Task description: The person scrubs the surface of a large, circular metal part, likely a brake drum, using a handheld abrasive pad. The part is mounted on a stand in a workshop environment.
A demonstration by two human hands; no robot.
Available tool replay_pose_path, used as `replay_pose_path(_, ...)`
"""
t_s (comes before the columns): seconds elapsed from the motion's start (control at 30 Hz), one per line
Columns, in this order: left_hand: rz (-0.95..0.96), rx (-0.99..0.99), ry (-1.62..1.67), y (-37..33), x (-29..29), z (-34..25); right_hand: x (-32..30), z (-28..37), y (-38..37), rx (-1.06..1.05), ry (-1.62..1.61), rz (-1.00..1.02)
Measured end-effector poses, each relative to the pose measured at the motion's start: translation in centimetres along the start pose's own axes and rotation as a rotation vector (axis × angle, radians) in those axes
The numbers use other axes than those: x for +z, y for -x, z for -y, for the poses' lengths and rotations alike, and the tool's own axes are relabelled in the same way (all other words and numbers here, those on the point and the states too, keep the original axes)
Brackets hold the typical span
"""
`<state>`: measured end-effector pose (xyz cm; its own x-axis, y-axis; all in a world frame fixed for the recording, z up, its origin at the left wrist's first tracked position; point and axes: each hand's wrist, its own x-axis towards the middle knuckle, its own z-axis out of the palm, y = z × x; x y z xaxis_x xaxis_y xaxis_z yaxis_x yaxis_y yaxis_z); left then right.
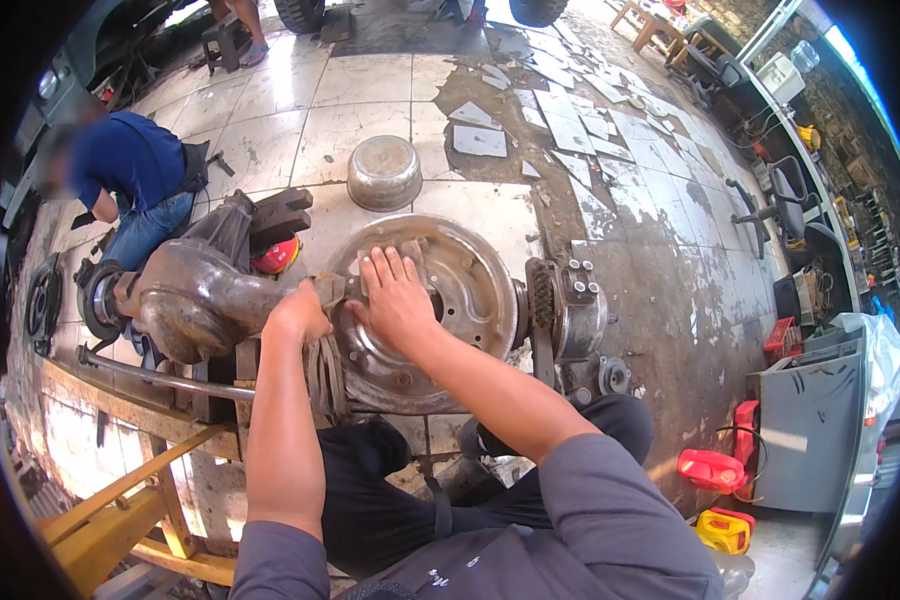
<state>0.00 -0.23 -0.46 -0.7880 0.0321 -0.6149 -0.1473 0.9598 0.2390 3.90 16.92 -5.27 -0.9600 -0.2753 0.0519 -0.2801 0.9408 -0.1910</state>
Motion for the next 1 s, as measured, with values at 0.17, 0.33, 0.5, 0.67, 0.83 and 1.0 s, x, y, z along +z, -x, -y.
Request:
replay_pose_path(0.17,0.0,-0.003,-0.008,-0.6,0.4,0.4,0.9,-0.3,-0.8,0.009,-0.001,-0.02)
replay_pose_path(0.33,0.008,-0.013,0.002,0.1,-0.1,-0.1,0.1,-0.5,0.1,-0.024,-0.001,0.017)
replay_pose_path(0.5,-0.007,0.0,-0.002,0.3,0.0,0.0,0.6,-0.4,-1.3,0.025,-0.029,0.026)
replay_pose_path(0.67,-0.002,-0.02,0.011,0.7,-0.3,-0.3,0.1,-0.7,1.3,-0.041,-0.02,0.009)
replay_pose_path(0.83,-0.005,-0.021,0.013,0.6,-0.1,-0.6,0.4,-0.2,-1.5,0.026,0.005,-0.017)
replay_pose_path(1.0,0.019,-0.03,-0.001,0.9,-0.4,-0.5,0.7,-0.2,1.4,-0.011,-0.008,-0.007)
